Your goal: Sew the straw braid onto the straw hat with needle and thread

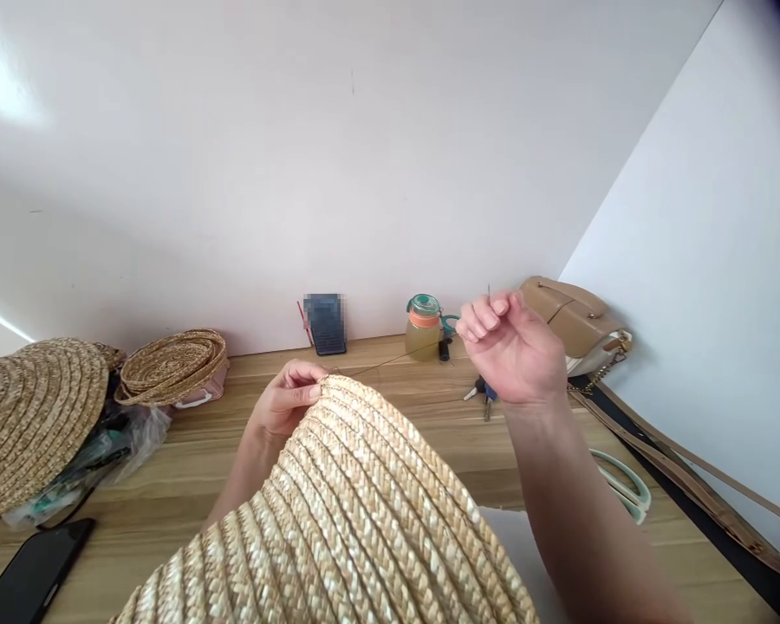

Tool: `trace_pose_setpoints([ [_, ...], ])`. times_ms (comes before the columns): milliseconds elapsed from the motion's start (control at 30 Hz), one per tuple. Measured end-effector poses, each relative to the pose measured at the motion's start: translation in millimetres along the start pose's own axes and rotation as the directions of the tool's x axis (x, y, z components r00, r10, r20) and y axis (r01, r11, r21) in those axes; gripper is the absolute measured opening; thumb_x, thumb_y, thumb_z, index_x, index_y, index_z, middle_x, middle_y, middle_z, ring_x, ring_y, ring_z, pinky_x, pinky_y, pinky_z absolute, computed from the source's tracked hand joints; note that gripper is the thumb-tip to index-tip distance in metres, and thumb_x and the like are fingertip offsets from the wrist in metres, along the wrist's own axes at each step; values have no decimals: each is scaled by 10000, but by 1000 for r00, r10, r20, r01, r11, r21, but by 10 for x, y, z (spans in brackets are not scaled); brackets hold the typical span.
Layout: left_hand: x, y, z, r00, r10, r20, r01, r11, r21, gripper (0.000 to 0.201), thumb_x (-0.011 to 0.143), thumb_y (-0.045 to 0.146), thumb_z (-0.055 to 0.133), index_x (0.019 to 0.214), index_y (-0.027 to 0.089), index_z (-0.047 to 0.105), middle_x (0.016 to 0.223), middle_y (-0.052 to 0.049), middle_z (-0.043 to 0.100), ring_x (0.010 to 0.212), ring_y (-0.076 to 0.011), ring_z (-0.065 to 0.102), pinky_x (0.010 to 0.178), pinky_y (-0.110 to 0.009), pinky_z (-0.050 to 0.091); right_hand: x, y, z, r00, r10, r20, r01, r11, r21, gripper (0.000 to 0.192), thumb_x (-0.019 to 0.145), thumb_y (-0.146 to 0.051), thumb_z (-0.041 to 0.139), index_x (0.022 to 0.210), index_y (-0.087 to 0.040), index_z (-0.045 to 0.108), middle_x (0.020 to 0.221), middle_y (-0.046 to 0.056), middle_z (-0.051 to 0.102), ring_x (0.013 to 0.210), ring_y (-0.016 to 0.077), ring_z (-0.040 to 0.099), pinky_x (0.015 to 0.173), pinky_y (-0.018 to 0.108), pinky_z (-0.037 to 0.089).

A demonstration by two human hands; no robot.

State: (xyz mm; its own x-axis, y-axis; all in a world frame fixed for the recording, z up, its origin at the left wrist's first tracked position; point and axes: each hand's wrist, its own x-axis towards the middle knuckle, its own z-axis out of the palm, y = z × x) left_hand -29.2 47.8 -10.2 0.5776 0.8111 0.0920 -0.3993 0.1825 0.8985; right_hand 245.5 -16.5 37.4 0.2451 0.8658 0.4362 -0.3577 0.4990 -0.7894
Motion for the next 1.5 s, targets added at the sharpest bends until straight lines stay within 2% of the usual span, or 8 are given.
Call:
trace_pose_setpoints([
  [200, 36, -74, 20, 978, 192, 85, -188, 981, -49, 190, 551, 297, 829, 586, 190, 675, 419, 48, 531, 406, -66, 442, 677, -332, 471, -46, 123, 61, 998, 28, 57, -14, 971, -237, 153, 881, -386, 519, 868, -239, 560, 821, 47, 535, 761, 180, 515, 712, 341, 464],
  [367, 49, -158, 93, 967, 256, -8, -256, 966, 40, 554, 486, 532, 814, 438, 162, 404, 343, 64, 371, 386, -69, 371, 605, -320, 415, -149, 122, 176, 966, 30, 257, 80, 910, -407, 129, 893, -338, 549, 890, -223, 606, 843, 44, 597, 812, 178, 549, 769, 335, 462],
  [467, 60, -207, 106, 965, 263, -5, -262, 963, 55, 607, 480, 560, 804, 441, 162, 347, 339, 68, 343, 374, -68, 356, 583, -315, 391, -187, 163, 242, 953, 10, 302, 166, 818, -551, 136, 901, -331, 543, 878, -214, 609, 830, 43, 604, 825, 181, 553, 783, 335, 456],
  [667, 79, -219, 135, 944, 300, 139, -302, 953, -6, 574, 602, 451, 776, 422, 139, 328, 331, 69, 375, 369, -59, 368, 639, -330, 421, -136, 436, 274, 982, 44, 182, 23, 936, -350, 186, 933, -323, 467, 983, -195, 593, 858, 33, 628, 749, 133, 567, 737, 301, 467],
  [867, 60, -134, 257, 970, 223, 96, -233, 967, 104, 668, 498, 554, 794, 344, 152, 284, 277, 70, 314, 353, -61, 319, 709, -377, 453, -117, 580, 268, 989, 131, 71, -111, 966, -235, 163, 871, -312, 540, 994, -206, 539, 782, -1, 648, 655, 111, 584, 664, 278, 458],
  [1000, 41, -63, 306, 967, 225, 115, -242, 957, 160, 633, 496, 576, 796, 318, 172, 342, 283, 11, 317, 537, -149, 431, 735, -366, 418, -118, 617, 284, 984, 173, -30, -176, 962, -208, 275, 831, -341, 584, 1034, -234, 431, 748, -30, 660, 608, 115, 592, 630, 282, 455],
  [1167, 25, -8, 300, 962, 222, 160, -249, 951, 182, 552, 537, 565, 785, 341, 192, 429, 287, -23, 363, 790, -241, 567, 816, -391, 405, -61, 677, 232, 959, 270, -86, -280, 951, -135, 288, 761, -381, 643, 925, -204, 485, 771, -4, 668, 592, 108, 580, 603, 274, 444],
  [1500, 19, -21, 347, 986, 156, 65, -165, 973, 160, 653, 415, 569, 826, 299, 189, 308, 247, -1, 316, 607, -234, 587, 522, -304, 450, -22, 857, 129, 917, 386, -102, -398, 902, -167, 269, 693, -346, 659, 847, -186, 507, 728, 42, 700, 609, 122, 570, 596, 272, 426],
])
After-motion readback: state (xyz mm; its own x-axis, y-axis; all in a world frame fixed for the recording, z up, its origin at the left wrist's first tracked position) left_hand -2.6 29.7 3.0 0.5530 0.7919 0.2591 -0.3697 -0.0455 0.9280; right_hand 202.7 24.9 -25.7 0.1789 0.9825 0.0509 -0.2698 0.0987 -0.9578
